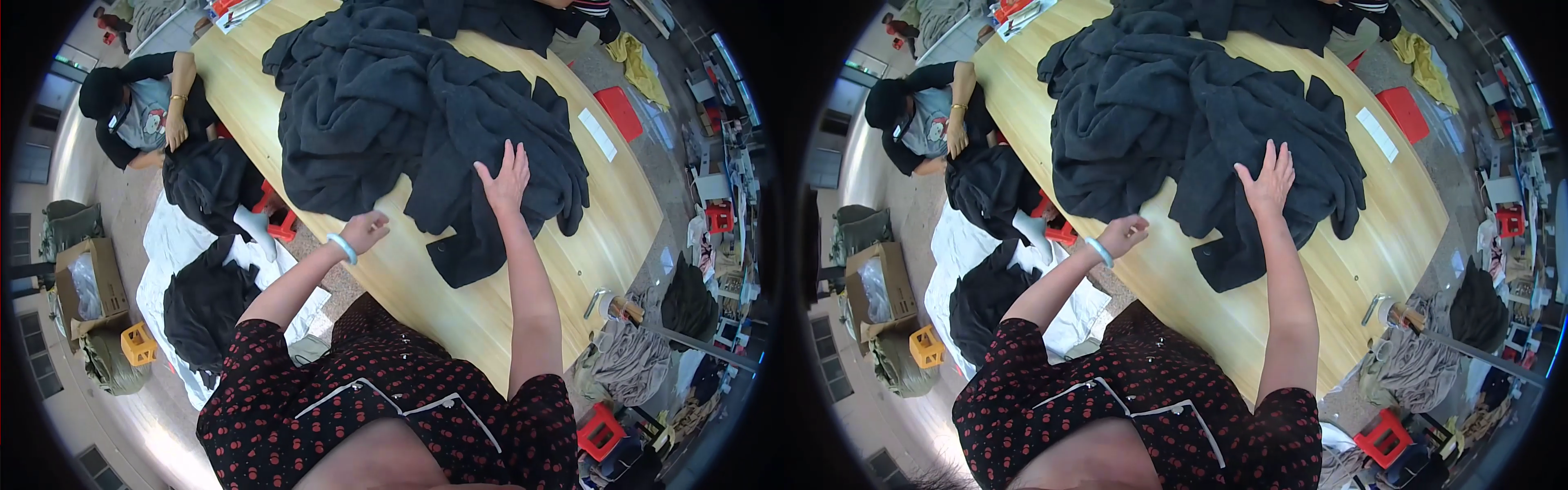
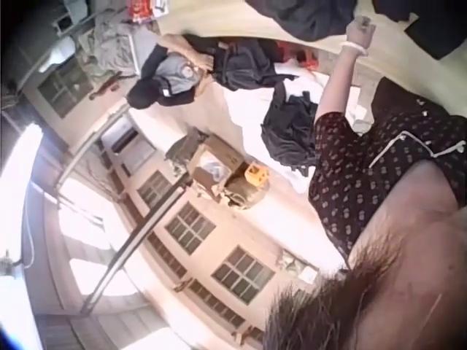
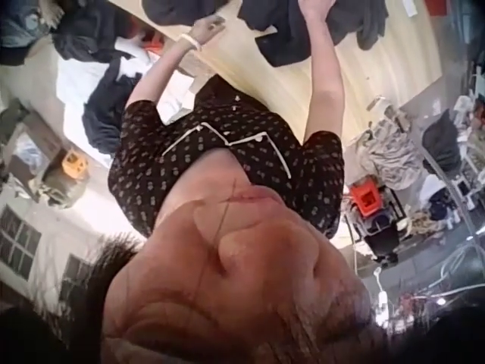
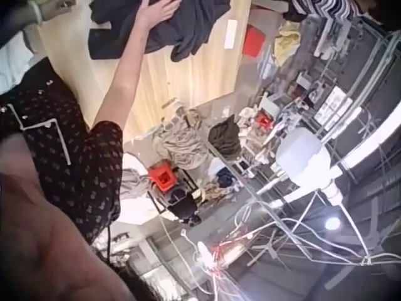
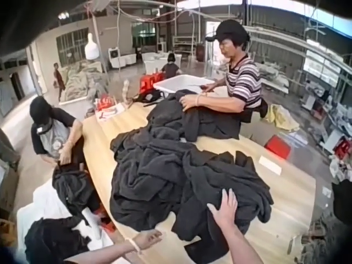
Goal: Folding and inspecting black garments on a large workbench in a factory setting.
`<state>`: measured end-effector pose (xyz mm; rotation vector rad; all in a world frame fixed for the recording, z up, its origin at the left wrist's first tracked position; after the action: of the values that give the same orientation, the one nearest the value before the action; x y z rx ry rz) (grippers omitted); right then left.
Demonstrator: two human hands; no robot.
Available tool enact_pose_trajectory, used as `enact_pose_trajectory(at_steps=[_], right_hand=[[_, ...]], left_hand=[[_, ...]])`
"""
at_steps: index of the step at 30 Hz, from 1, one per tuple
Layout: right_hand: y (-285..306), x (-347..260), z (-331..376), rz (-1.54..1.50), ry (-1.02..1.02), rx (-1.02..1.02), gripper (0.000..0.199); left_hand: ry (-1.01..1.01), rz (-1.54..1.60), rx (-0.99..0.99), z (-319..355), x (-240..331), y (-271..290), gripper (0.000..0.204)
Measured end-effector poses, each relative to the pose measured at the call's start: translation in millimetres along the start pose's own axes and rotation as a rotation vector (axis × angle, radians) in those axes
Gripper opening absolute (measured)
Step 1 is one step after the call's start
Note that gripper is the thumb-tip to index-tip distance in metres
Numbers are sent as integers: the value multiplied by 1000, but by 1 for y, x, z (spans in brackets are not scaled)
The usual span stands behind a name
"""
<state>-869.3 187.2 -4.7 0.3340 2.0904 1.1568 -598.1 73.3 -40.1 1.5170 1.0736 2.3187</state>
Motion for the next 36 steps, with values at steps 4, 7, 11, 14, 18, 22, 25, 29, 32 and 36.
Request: enact_pose_trajectory(at_steps=[4, 7, 11, 14, 18, 22, 25, 29, 32, 36], right_hand=[[-11, 16, -22, -81, -20, -248, 40], [0, 6, -12, -247, 153, -154, 11], [25, -37, 19, -375, 218, -109, 6], [51, -85, 48, -535, 238, -290, 6], [84, -132, 102, -775, 317, -556, 8], [84, -88, 91, -963, -127, -721, 12], [76, -27, 25, -543, -56, -180, 26], [37, 9, -17, -42, -14, -123, 59], [0, 21, -16, 60, 1, -204, 71], [-16, 32, -14, 92, 34, -257, 47]], left_hand=[[-45, 71, 161, -86, 27, 14, 24], [67, 3, 330, -139, 77, 28, 38], [65, -177, 417, -169, 119, 21, 65], [137, -230, 139, -170, 136, 8, 88], [49, 547, 241, -117, 126, 13, 52], [248, 1009, 49, -56, 116, 27, 39], [361, 1010, 13, -44, 89, 27, 38], [293, 1091, 47, -45, 94, 33, 34], [278, 1113, 40, -41, 99, 39, 31], [269, 1013, 26, -36, 98, 37, 39]])
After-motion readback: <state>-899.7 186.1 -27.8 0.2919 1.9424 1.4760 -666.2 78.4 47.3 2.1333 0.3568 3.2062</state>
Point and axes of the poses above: each hand's wrist, its own z-axis away from the middle knuckle, its own y-axis out of the back of the hand, x = y × z, the point moved 3 cm from there along -z, towards the middle knuckle, and after that the axes turned 11 degrees about -z, right-handed, at the moved point
